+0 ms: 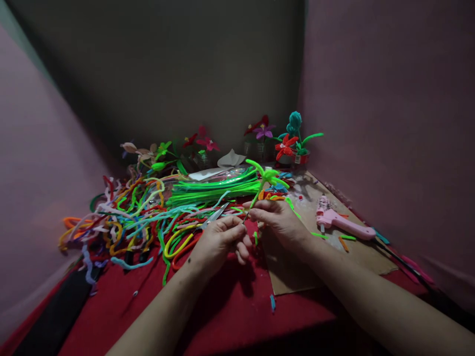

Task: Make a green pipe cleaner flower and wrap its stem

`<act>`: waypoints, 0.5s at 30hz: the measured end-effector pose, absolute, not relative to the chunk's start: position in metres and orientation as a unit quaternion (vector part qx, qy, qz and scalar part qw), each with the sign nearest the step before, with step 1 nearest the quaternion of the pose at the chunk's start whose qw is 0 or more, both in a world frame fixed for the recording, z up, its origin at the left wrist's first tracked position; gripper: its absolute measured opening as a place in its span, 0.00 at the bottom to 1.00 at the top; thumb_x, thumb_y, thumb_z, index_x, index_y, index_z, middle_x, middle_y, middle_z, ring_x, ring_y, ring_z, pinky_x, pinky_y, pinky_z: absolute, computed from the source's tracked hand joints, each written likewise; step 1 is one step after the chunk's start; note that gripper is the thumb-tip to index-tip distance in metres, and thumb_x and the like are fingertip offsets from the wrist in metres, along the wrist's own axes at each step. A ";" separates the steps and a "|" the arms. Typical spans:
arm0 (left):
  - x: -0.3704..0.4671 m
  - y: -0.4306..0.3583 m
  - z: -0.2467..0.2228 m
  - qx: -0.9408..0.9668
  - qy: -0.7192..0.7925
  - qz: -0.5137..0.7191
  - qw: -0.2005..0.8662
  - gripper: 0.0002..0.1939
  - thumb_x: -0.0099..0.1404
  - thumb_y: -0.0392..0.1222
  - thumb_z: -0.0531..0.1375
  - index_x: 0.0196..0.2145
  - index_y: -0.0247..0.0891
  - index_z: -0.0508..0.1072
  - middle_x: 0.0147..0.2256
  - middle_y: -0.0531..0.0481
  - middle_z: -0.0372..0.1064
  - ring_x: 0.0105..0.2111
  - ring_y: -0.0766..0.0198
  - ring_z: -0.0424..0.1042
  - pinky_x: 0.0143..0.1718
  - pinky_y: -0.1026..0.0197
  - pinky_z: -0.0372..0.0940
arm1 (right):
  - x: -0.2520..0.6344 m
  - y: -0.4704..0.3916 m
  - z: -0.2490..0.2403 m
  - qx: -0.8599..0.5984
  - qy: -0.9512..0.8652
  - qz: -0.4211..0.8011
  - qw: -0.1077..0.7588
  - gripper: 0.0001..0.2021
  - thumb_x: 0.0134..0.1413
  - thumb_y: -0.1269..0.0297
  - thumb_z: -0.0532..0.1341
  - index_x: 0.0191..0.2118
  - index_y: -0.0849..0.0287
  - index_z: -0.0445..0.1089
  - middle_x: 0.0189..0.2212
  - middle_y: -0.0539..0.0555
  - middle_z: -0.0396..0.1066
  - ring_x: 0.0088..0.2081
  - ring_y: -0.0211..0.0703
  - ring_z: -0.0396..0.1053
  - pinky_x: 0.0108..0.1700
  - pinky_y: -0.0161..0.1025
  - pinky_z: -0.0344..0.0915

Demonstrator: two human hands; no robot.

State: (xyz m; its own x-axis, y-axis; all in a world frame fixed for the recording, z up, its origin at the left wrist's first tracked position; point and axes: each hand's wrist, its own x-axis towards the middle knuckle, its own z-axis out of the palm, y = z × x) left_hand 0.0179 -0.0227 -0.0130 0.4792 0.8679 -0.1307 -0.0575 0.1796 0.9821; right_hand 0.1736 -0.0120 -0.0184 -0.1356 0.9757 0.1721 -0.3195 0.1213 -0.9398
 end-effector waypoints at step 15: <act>0.035 -0.025 -0.035 0.425 0.384 0.397 0.717 0.10 0.59 0.43 0.57 0.30 0.34 0.63 0.21 0.50 0.69 0.15 0.70 0.66 0.12 0.69 0.62 | 0.177 -0.020 -0.029 -0.548 -0.777 -0.033 0.309 0.08 0.55 0.62 0.55 0.32 0.60 0.68 0.28 0.55 0.70 0.34 0.45 0.59 0.36 0.39 0.52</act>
